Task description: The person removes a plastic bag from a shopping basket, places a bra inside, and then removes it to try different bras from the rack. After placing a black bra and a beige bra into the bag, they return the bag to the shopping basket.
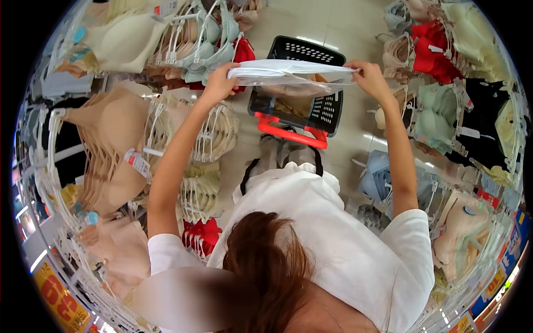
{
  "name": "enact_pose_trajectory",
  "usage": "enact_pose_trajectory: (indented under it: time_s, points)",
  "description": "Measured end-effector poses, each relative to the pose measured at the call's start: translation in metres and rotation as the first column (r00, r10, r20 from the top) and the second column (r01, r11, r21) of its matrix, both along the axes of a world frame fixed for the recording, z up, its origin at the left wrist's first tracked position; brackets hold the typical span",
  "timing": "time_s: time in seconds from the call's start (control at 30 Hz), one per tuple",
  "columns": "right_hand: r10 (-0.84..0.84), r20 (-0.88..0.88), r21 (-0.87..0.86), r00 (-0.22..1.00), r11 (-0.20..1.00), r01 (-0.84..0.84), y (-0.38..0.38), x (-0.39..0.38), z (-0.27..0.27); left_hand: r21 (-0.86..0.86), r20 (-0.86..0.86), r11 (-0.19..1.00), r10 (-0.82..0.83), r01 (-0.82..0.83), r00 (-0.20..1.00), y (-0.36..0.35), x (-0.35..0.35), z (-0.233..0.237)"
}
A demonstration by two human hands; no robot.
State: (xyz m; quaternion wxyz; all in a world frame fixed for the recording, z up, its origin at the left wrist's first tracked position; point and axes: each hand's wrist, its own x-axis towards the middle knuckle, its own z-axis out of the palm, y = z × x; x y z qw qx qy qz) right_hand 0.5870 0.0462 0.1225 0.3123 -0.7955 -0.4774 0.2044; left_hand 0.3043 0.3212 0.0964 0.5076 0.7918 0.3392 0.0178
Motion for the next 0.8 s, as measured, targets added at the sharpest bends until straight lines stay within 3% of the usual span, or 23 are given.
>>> enact_pose_trajectory:
  time_s: [0.1, 0.17, 0.3, 0.33, 0.4, 0.5, 0.57, 0.63, 0.73, 0.8]
  points:
    - [-0.010, 0.037, -0.098, 0.999, 0.995, 0.014, -0.009, 0.017, -0.022, -0.076, 0.074, 0.997, -0.020, 0.025, 0.997, 0.008, 0.037, -0.022]
    - [-0.056, 0.074, -0.079, 0.996, 0.995, 0.062, -0.012, 0.028, -0.031, 0.114, 0.056, 0.989, -0.099, 0.093, 0.993, 0.009, 0.064, -0.030]
    - [-0.171, 0.088, -0.076, 0.981, 0.981, 0.178, -0.022, 0.035, -0.059, 0.100, 0.111, 0.990, -0.110, 0.099, 0.988, 0.021, 0.100, -0.066]
    - [-0.184, 0.054, -0.089, 0.981, 0.978, 0.188, -0.026, 0.034, -0.071, -0.044, 0.056, 0.997, -0.068, 0.070, 0.996, 0.021, 0.106, -0.071]
    - [-0.204, 0.020, -0.108, 0.979, 0.973, 0.204, -0.034, 0.039, -0.083, -0.073, 0.064, 0.991, -0.109, 0.113, 0.992, 0.013, 0.125, -0.067]
    - [-0.342, -0.175, -0.116, 0.923, 0.938, 0.325, -0.039, 0.045, -0.092, -0.132, 0.051, 0.979, -0.147, 0.153, 0.988, 0.001, 0.151, -0.050]
    - [-0.377, -0.113, -0.126, 0.919, 0.923, 0.363, -0.044, 0.041, -0.096, -0.262, 0.088, 0.962, -0.052, 0.074, 0.995, -0.003, 0.158, -0.060]
    - [-0.410, -0.043, -0.128, 0.911, 0.907, 0.402, -0.047, 0.036, -0.098, -0.313, 0.002, 0.949, -0.050, 0.048, 0.999, -0.009, 0.154, -0.074]
    - [-0.471, -0.228, -0.181, 0.852, 0.881, 0.438, -0.061, 0.022, -0.124, -0.268, -0.009, 0.952, -0.155, 0.147, 0.988, -0.014, 0.147, -0.095]
    - [-0.493, -0.203, -0.227, 0.846, 0.864, 0.449, -0.061, 0.017, -0.120, -0.297, 0.021, 0.946, -0.134, 0.134, 0.991, -0.014, 0.151, -0.107]
